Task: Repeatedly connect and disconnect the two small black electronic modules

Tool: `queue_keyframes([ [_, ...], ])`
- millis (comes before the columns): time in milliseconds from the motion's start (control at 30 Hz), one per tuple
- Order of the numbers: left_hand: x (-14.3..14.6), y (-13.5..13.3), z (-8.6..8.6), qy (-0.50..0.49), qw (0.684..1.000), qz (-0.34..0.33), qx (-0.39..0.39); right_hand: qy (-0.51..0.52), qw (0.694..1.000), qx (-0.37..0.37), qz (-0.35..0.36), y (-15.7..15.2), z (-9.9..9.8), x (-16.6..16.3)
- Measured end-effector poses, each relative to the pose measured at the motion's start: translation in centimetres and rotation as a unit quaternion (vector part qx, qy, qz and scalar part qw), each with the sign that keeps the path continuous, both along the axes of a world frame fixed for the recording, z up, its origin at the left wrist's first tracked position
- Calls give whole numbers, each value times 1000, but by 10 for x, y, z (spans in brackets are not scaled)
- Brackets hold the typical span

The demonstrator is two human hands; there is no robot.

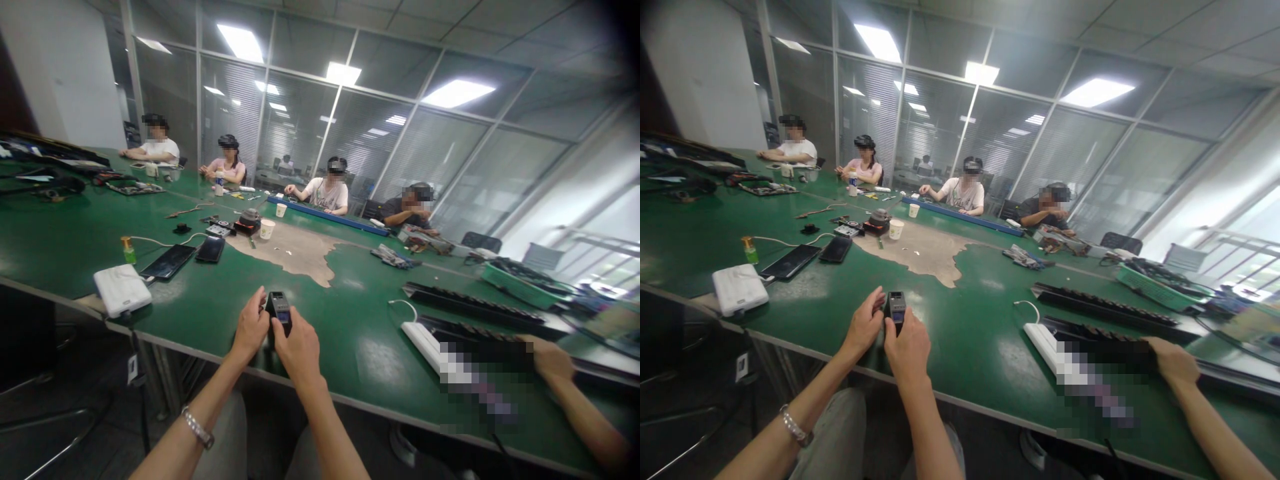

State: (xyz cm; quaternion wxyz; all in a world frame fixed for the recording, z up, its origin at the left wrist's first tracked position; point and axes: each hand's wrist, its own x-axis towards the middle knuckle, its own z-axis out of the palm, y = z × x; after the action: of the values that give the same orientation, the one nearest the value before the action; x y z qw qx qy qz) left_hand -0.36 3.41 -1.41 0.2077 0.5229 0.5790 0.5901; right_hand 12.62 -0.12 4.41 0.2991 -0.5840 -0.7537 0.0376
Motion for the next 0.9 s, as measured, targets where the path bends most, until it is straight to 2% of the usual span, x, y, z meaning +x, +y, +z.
queue_keyframes([
  [200,0,1,-1,-3,1000,1,4,-4,1000,2,1,-2,1,2],
  [400,-2,1,-2,-1,1000,1,4,69,997,35,8,0,9,1],
  [600,0,1,-2,3,1000,7,11,140,989,53,-6,12,19,26],
  [767,1,-2,2,34,999,9,1,101,991,40,-73,22,-6,59],
  [900,0,-4,4,23,1000,19,11,63,994,31,-82,25,-29,72],
])
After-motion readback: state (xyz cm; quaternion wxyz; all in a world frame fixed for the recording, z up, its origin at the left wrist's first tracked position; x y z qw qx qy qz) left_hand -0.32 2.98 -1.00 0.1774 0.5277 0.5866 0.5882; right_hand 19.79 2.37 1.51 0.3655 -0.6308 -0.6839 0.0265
